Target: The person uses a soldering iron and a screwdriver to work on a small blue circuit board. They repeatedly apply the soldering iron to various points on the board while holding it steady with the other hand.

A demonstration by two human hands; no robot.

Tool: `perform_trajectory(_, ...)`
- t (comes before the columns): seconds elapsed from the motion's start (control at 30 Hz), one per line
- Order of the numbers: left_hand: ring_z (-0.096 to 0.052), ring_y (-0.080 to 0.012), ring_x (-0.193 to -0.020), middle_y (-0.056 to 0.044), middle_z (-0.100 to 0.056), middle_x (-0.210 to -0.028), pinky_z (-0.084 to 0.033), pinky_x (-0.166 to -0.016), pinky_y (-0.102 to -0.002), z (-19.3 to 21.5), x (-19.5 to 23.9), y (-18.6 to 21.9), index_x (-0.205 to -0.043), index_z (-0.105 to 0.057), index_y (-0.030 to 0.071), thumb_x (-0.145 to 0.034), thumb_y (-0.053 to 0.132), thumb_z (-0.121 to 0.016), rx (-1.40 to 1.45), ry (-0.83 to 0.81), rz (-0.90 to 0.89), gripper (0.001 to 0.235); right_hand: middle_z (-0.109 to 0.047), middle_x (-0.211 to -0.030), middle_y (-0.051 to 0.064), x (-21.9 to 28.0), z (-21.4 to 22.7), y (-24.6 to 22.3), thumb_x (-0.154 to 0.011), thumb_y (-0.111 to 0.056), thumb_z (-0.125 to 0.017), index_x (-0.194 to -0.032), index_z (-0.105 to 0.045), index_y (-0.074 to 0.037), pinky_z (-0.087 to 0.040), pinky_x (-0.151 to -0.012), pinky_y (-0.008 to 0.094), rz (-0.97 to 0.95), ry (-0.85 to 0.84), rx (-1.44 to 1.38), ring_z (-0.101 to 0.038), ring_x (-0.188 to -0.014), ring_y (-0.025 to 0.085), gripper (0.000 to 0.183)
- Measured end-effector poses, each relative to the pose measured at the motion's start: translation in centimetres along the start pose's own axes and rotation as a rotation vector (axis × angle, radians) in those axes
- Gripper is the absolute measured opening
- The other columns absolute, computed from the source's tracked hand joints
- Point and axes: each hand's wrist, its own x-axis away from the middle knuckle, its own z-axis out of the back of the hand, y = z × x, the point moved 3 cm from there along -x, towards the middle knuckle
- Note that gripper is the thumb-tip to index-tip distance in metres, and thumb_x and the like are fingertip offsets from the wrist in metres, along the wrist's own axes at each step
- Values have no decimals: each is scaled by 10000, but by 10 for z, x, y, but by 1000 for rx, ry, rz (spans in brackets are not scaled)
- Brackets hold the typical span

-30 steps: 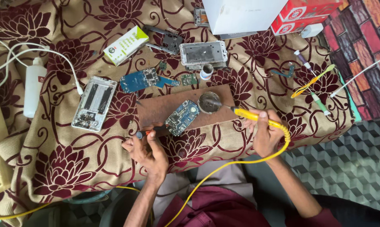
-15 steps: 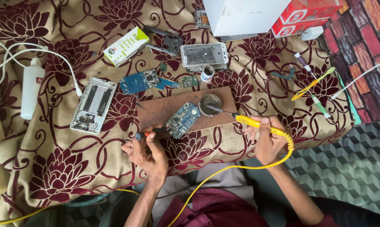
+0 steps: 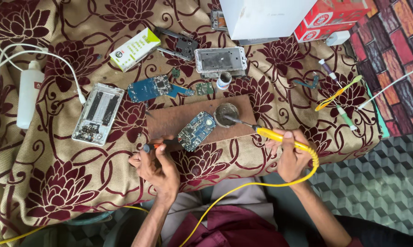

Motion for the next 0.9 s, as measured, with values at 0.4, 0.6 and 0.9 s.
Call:
perform_trajectory(0.4,-500,-110,-796,-17,-790,-992,-288,-919,-331,0,0,0,-1014,-619,64,-1081,139,-572,-38,8,-52,111,-705,-838,221,-2,3,6,-1142,-163,-399,-1062,-589,97,-521,-536,274,-57,102,-71,-692,-645,217,332)
perform_trajectory(0.6,-478,-100,-829,-2,-793,-990,-299,-910,-322,1,1,-3,-1021,-623,74,-1084,153,-574,-40,7,-28,112,-673,-833,219,0,6,7,-1173,-228,-387,-1094,-562,89,-485,-521,280,-73,201,-197,-647,-609,220,370)
perform_trajectory(0.9,-504,-117,-896,-63,-785,-1029,-308,-940,-314,0,6,-7,-1058,-622,41,-1099,123,-564,6,69,-7,108,-671,-845,163,28,-23,9,-1139,-526,-428,-1193,-542,14,-513,-599,311,-162,121,-643,-639,-657,221,554)
